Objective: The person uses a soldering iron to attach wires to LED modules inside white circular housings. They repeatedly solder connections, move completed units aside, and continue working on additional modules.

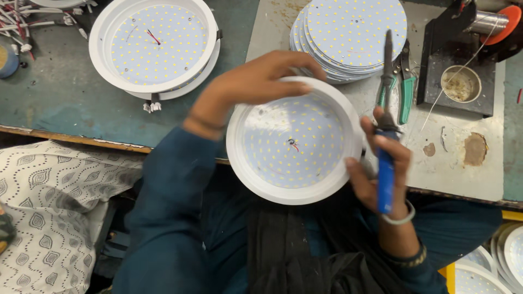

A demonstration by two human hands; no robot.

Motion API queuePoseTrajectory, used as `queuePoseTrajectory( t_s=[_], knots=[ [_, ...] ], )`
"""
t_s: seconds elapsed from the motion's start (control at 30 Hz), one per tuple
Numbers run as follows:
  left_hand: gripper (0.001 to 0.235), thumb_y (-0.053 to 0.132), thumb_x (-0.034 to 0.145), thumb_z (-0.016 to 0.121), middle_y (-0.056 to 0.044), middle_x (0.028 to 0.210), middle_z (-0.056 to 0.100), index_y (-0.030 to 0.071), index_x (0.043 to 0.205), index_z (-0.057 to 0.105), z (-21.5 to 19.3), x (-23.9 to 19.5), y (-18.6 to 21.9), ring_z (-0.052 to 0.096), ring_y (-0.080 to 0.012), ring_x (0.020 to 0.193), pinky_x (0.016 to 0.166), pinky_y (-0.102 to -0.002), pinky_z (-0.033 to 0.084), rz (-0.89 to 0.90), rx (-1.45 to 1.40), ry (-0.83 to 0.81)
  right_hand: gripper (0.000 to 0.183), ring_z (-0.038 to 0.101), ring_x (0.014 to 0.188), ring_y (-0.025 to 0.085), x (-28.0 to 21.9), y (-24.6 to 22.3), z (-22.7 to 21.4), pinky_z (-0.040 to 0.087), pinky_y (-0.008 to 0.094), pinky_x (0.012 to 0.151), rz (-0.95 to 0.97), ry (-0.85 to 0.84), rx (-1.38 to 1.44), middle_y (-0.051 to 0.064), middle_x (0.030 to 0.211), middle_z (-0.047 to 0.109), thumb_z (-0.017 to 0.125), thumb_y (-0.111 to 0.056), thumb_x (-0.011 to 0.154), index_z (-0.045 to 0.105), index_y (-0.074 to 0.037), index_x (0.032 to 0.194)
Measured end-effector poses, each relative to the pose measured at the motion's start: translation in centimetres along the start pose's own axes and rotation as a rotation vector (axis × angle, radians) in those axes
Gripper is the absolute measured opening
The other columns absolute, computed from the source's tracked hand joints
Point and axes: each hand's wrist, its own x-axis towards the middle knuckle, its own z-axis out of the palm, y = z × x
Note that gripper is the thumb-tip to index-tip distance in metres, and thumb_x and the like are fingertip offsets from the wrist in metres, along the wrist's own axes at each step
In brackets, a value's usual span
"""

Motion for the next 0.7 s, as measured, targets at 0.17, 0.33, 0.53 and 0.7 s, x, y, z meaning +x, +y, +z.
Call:
queuePoseTrajectory(
  t_s=[0.17, 0.33, 0.53, 0.7],
  knots=[
    [0.039, 0.024, 0.092, 0.077, -0.005, 0.132, 0.065, 0.013, 0.126, 0.064, 3.7, 3.5, 1.7, 0.065, -0.0261, 0.122, 0.105, -0.042, 0.050, -0.184, 0.438, 0.178, 0.063, 0.038, 0.155, 0.038, -0.6, -1.0, 1.7, 0.029, 0.050, 0.133, 0.170, 0.037, -0.061, 0.031, 0.156, 0.039, 0.043, 0.019, 0.082, 0.031, -0.009, 0.137],
    [0.021, 0.013, 0.092, 0.073, -0.005, 0.147, 0.056, 0.019, 0.112, 0.071, 8.4, -3.8, 6.2, 0.038, -0.0357, 0.151, 0.120, -0.061, 0.027, -0.132, 0.765, 0.470, 0.063, 0.035, 0.155, 0.038, -2.0, -1.2, 1.9, 0.027, 0.048, 0.131, 0.224, 0.157, -0.049, 0.031, 0.156, 0.044, 0.046, 0.017, 0.085, 0.030, -0.011, 0.138],
    [0.015, 0.014, 0.084, 0.078, -0.006, 0.151, 0.050, 0.024, 0.095, 0.076, 12.3, -6.7, 6.4, 0.021, -0.0442, 0.153, 0.114, -0.080, 0.009, -0.286, 0.724, 0.396, 0.065, 0.035, 0.157, 0.035, -2.6, -0.2, 2.4, 0.032, 0.049, 0.135, 0.192, 0.225, 0.046, 0.028, 0.163, 0.028, 0.046, 0.017, 0.085, 0.032, -0.012, 0.141],
    [0.007, 0.021, 0.082, 0.081, -0.002, 0.154, 0.048, 0.027, 0.087, 0.080, 11.7, -4.6, 6.6, 0.018, -0.0424, 0.154, 0.116, -0.080, 0.003, -0.227, 0.731, 0.325, 0.066, 0.037, 0.155, 0.037, -2.8, -0.1, 2.2, 0.035, 0.049, 0.133, 0.211, 0.231, 0.051, 0.027, 0.163, 0.026, 0.047, 0.017, 0.083, 0.032, -0.011, 0.141]
  ],
)
